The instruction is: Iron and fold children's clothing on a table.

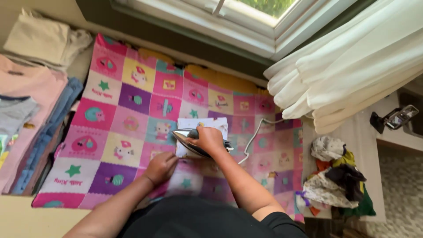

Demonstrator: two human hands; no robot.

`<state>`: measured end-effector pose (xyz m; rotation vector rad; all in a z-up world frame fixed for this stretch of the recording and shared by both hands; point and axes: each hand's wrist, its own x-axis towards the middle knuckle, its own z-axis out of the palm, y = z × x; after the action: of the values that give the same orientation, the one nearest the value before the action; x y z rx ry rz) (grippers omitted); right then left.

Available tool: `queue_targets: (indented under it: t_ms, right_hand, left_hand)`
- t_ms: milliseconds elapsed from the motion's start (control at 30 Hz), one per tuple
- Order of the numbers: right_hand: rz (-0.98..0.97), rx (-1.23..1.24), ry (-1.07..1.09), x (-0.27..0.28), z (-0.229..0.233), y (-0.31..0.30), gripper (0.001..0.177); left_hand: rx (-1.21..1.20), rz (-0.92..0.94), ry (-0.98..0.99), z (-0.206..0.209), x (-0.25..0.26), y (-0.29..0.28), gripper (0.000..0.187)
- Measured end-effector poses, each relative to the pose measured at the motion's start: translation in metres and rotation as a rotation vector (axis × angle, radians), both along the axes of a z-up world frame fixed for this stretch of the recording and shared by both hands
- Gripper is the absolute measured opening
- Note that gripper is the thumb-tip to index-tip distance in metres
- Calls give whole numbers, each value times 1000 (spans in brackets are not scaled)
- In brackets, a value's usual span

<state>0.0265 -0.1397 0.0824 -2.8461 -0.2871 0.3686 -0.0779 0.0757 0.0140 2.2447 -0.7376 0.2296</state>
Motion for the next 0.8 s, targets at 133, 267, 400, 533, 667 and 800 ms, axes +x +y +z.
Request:
queue_targets:
  t_ms: [133,267,400,533,667,800]
  right_hand:
    - [-46,4,-71,-16,-13,19,52]
    - [-159,-18,-188,1,-6,33,51]
    - [-53,12,-247,-25,-10,29,47]
    - [22,16,-274,-61,-20,22,46]
    - [-113,-9,-329,-45,-16,20,47]
    - [-320,-71,-272,-6,-16,4,46]
  left_hand:
    - [-86,134,48,2,-1,5,12]
    - [-13,329,217,-12,2,6,17]
    - [-135,421,29,-8,6,8,17]
    - [-163,450,100,-11,6,12,22]
    - [-141,381,47,-5,18,-6,34]
    - [-63,240,26,-20,44,-42,57]
